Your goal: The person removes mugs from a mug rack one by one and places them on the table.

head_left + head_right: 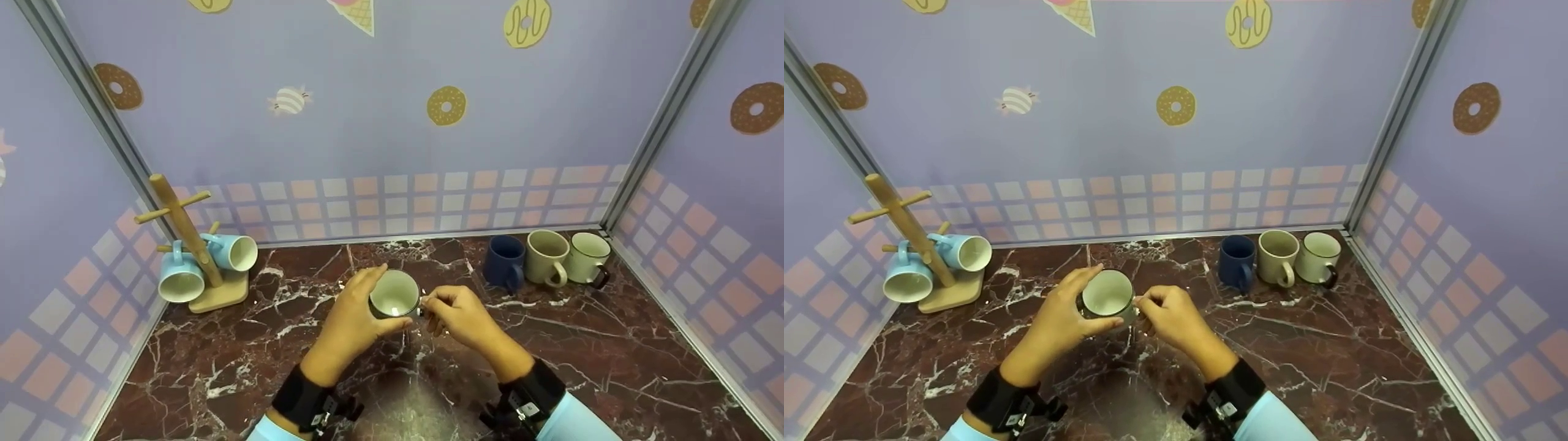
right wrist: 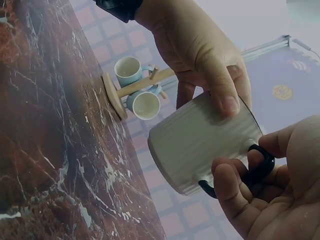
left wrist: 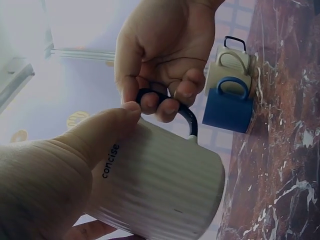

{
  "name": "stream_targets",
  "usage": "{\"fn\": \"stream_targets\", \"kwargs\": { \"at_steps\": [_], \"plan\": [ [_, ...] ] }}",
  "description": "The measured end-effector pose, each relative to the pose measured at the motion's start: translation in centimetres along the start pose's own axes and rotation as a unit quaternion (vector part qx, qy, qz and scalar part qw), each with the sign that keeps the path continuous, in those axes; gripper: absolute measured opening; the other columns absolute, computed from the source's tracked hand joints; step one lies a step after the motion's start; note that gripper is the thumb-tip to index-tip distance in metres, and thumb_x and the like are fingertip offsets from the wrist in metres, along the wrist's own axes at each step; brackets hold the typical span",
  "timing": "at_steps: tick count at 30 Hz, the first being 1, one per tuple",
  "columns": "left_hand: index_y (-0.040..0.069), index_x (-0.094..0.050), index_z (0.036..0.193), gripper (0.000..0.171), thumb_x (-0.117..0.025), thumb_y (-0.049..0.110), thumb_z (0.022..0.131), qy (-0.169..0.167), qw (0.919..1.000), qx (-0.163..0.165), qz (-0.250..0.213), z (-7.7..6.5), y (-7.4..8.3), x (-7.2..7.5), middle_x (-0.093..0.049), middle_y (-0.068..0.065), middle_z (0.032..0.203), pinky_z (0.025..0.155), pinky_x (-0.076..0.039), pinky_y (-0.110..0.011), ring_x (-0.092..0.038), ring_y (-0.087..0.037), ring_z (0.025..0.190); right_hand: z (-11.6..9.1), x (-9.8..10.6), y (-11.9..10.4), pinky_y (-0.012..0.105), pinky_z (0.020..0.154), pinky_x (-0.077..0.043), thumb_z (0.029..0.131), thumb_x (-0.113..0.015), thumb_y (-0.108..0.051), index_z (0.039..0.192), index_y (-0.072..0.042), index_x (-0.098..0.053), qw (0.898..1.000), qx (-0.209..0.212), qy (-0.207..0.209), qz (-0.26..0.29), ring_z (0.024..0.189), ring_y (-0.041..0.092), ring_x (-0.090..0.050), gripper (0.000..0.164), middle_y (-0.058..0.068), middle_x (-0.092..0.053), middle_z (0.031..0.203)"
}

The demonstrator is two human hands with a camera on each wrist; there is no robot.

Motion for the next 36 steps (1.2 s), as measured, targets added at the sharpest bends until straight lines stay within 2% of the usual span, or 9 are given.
{"fn": "stream_targets", "kwargs": {
  "at_steps": [6, 8, 10, 15, 23, 27, 31, 36],
  "plan": [
    [0.006, -0.049, 0.17, 0.103, -0.095, 0.05, 0.089, 0.021, 0.9993, -0.001, 0.03, -0.1, -0.3, 0.0, -0.054, -0.023, 0.171, 0.127, -0.05, -0.067, -0.055, -0.047, 0.156, 0.6, 1.5, 1.7, 0.033, 0.058, -0.067, 0.113, -0.067, -0.017, 0.098, 0.015, -0.072, 0.997, -0.038, 0.05, 0.051, 0.061, 0.017, -0.073, 0.035, 0.011, -0.075, 0.077],
    [0.009, -0.049, 0.171, 0.097, -0.088, 0.054, 0.094, 0.021, 0.9985, 0.002, 0.051, -0.1, -0.4, -0.1, -0.051, -0.021, 0.175, 0.13, -0.046, -0.068, -0.05, -0.046, 0.161, 0.9, 2.3, 2.5, 0.036, 0.058, -0.069, 0.113, -0.066, -0.016, 0.1, 0.017, -0.071, 0.993, -0.051, 0.077, 0.069, 0.06, 0.017, -0.073, 0.035, 0.011, -0.075, 0.077],
    [0.012, -0.05, 0.171, 0.093, -0.083, 0.058, 0.098, 0.013, 0.997, 0.003, 0.076, -0.2, -0.6, -0.4, -0.047, -0.018, 0.179, 0.132, -0.041, -0.071, -0.044, -0.045, 0.166, 1.1, 3.2, 3.2, 0.033, 0.058, -0.068, 0.113, -0.066, -0.015, 0.101, 0.018, -0.071, 0.989, -0.055, 0.107, 0.085, 0.06, 0.015, -0.073, 0.035, 0.014, -0.076, 0.08],
    [0.023, -0.048, 0.173, 0.092, -0.073, 0.07, 0.098, -0.029, 0.9886, -0.006, 0.148, -0.5, -0.8, -2.3, -0.033, -0.006, 0.187, 0.137, -0.031, -0.072, -0.031, -0.039, 0.174, 1.5, 5.4, 5.0, 0.032, 0.059, -0.067, 0.114, -0.066, -0.013, 0.096, 0.017, -0.071, 0.978, -0.054, 0.171, 0.106, 0.062, 0.016, -0.072, 0.035, 0.013, -0.075, 0.08],
    [0.033, -0.035, 0.178, 0.102, -0.058, 0.088, 0.095, -0.111, 0.9635, -0.03, 0.242, -1.0, -0.8, -6.1, -0.017, 0.0, 0.191, 0.143, -0.014, -0.068, -0.018, -0.035, 0.179, 1.7, 7.9, 8.3, 0.026, 0.058, -0.065, 0.115, -0.063, -0.009, 0.096, 0.015, -0.07, 0.959, -0.077, 0.234, 0.139, 0.063, 0.014, -0.073, 0.032, 0.011, -0.073, 0.081],
    [0.038, -0.033, 0.179, 0.104, -0.055, 0.092, 0.093, -0.144, 0.9551, -0.037, 0.256, -1.5, -0.8, -7.8, -0.014, 0.001, 0.191, 0.142, -0.013, -0.071, -0.015, -0.035, 0.179, 1.7, 8.8, 9.5, 0.025, 0.059, -0.065, 0.117, -0.059, -0.008, 0.098, 0.014, -0.069, 0.953, -0.084, 0.25, 0.15, 0.064, 0.013, -0.074, 0.03, 0.011, -0.072, 0.083],
    [0.037, -0.035, 0.179, 0.104, -0.058, 0.091, 0.093, -0.169, 0.9545, -0.045, 0.242, -2.1, -0.5, -8.9, -0.016, 0.001, 0.191, 0.141, -0.013, -0.073, -0.016, -0.035, 0.179, 1.8, 9.3, 10.6, 0.025, 0.061, -0.066, 0.117, -0.059, -0.01, 0.1, 0.013, -0.069, 0.949, -0.093, 0.262, 0.148, 0.066, 0.013, -0.075, 0.031, 0.011, -0.073, 0.086],
    [0.036, -0.038, 0.177, 0.101, -0.064, 0.086, 0.093, -0.182, 0.9549, -0.052, 0.229, -2.6, -0.2, -9.8, -0.02, 0.001, 0.19, 0.141, -0.015, -0.073, -0.018, -0.035, 0.179, 1.8, 10.0, 11.5, 0.025, 0.064, -0.067, 0.118, -0.06, -0.013, 0.102, 0.012, -0.07, 0.948, -0.095, 0.265, 0.149, 0.068, 0.013, -0.076, 0.031, 0.009, -0.076, 0.088]
  ]
}}
Point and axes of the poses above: each hand's wrist, its own z-axis towards the middle knuckle, its own x-axis out of the back of the hand, y = z × x, the point moved 10 cm from there along z, towards the middle knuckle
